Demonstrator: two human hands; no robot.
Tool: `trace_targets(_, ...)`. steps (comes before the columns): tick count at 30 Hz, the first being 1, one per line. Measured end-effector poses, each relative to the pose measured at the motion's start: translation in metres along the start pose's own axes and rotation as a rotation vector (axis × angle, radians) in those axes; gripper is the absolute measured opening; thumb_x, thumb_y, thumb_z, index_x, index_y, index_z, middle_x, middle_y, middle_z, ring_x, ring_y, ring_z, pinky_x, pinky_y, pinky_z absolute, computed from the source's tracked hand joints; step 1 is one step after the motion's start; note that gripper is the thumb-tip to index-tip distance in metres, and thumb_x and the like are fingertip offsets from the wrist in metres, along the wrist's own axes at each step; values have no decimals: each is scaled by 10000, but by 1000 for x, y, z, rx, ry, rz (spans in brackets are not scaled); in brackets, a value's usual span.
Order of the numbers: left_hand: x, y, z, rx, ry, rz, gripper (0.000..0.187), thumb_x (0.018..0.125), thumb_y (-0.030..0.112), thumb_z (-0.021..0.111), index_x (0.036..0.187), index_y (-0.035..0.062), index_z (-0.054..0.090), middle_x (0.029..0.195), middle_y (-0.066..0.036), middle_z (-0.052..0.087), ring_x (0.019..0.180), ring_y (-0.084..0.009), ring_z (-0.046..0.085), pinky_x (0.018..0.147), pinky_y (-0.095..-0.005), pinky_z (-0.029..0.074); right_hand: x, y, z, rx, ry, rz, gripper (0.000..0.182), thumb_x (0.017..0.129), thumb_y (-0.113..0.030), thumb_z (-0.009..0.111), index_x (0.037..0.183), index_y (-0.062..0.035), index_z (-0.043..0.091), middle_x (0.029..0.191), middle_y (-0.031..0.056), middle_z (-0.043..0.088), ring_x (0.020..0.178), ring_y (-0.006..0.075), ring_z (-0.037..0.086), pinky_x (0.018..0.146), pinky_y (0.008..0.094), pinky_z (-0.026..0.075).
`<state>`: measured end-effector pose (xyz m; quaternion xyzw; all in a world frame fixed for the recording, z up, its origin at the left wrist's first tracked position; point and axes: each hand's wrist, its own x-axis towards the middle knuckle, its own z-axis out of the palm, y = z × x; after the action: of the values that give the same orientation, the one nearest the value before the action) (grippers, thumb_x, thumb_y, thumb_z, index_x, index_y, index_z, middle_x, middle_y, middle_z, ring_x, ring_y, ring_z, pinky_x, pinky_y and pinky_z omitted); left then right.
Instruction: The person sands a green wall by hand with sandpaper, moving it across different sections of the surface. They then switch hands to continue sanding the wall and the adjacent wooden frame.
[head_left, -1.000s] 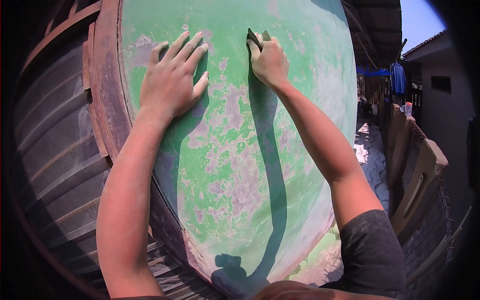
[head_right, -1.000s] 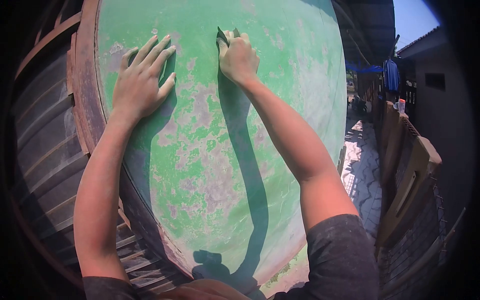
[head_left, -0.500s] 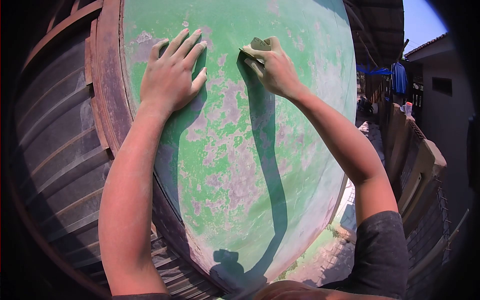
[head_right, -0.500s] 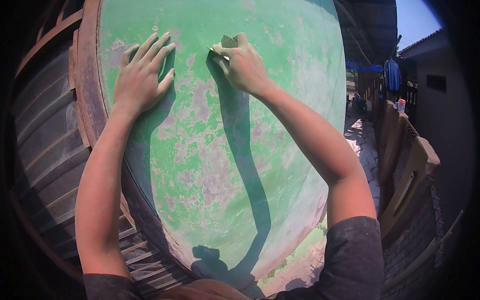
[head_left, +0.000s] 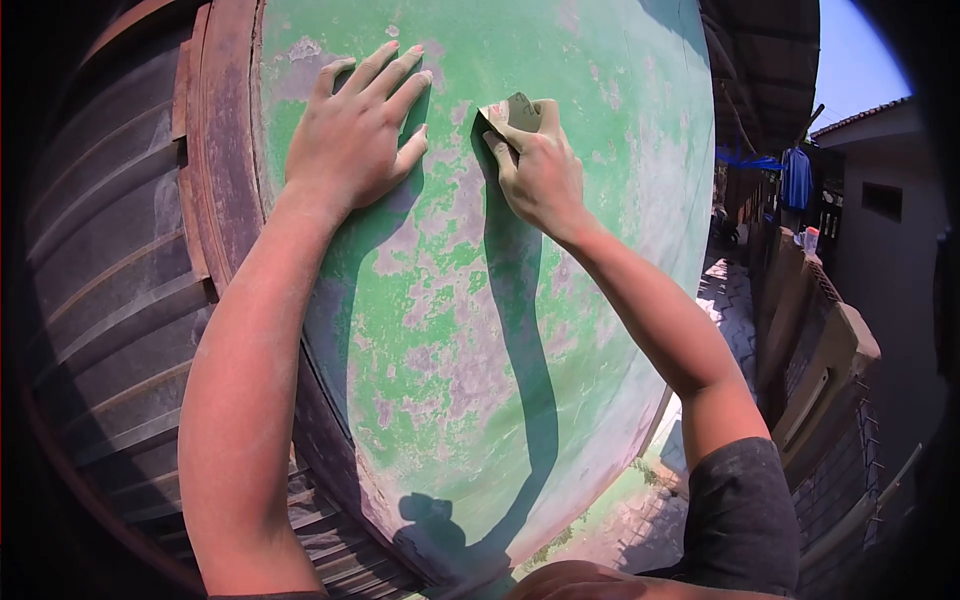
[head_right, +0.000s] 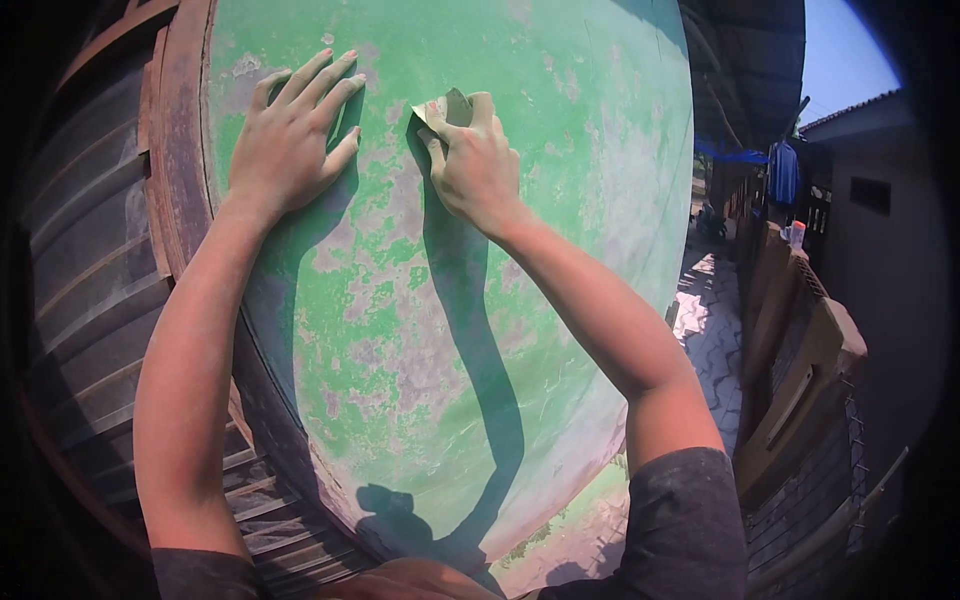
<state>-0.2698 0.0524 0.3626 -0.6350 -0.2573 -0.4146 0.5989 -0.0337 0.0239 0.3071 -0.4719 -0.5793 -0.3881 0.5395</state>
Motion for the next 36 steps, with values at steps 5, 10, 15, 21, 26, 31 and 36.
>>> trace_targets(5, -1, 2, -2, -13, -20, 1, 569, 1014, 428, 619, 1525, 183, 580, 1694, 11, 468, 1592, -171, 367, 1293, -433, 273, 69, 30, 1, 21, 53, 185, 341, 1064, -373, 670, 1266, -143, 821, 1298, 179, 583, 1124, 412, 682, 952, 512, 537)
trace_targets(10, 0, 1, 2, -33, 8, 17, 568, 1013, 426, 621, 1519, 171, 587, 1688, 0, 476, 1585, -178, 382, 1286, -438, 277, 60, 24, -10, -3, -56, 103, 353, 1069, -390, 666, 1243, -130, 829, 1298, 191, 597, 1113, 413, 688, 964, 508, 533)
trace_targets(15, 0, 0, 2, -31, 9, 11, 565, 1011, 419, 620, 1513, 162, 590, 1684, -6, 480, 1580, -180, 391, 1279, -441, 283, 30, 22, -4, -34, -32, 28, 345, 1062, -358, 674, 1313, -162, 808, 1347, 159, 593, 1159, 397, 693, 984, 501, 549)
trace_targets(21, -1, -1, 4, -42, 22, 16, 558, 1004, 403, 632, 1506, 163, 592, 1681, 1, 482, 1580, -176, 389, 1278, -438, 285, 86, 37, -7, 11, 14, 123, 393, 1068, -391, 671, 1257, -76, 811, 1290, 188, 645, 1159, 390, 673, 997, 481, 525)
trace_targets(26, 0, 0, 0, -49, 5, 13, 559, 1002, 396, 632, 1510, 167, 586, 1683, 8, 478, 1578, -171, 390, 1278, -436, 289, 10, 4, -14, -18, -146, 5, 364, 1067, -370, 670, 1303, -127, 803, 1276, 184, 631, 1134, 413, 683, 969, 502, 541)
trace_targets(31, 2, -1, 3, -25, 41, 17, 564, 999, 457, 640, 1493, 188, 606, 1640, 9, 524, 1561, -159, 410, 1269, -431, 299, 30, 17, 2, 15, 20, 138, 363, 1055, -379, 686, 1286, -126, 807, 1276, 198, 631, 1147, 428, 685, 971, 509, 543)
trace_targets(36, 0, -2, 1, -18, 34, 21, 506, 1004, 385, 634, 1467, 185, 604, 1653, 32, 512, 1559, -156, 419, 1264, -422, 316, 68, 13, 6, 50, 159, 272, 345, 1049, -378, 684, 1202, -105, 831, 1215, 247, 647, 1123, 443, 690, 955, 515, 548)
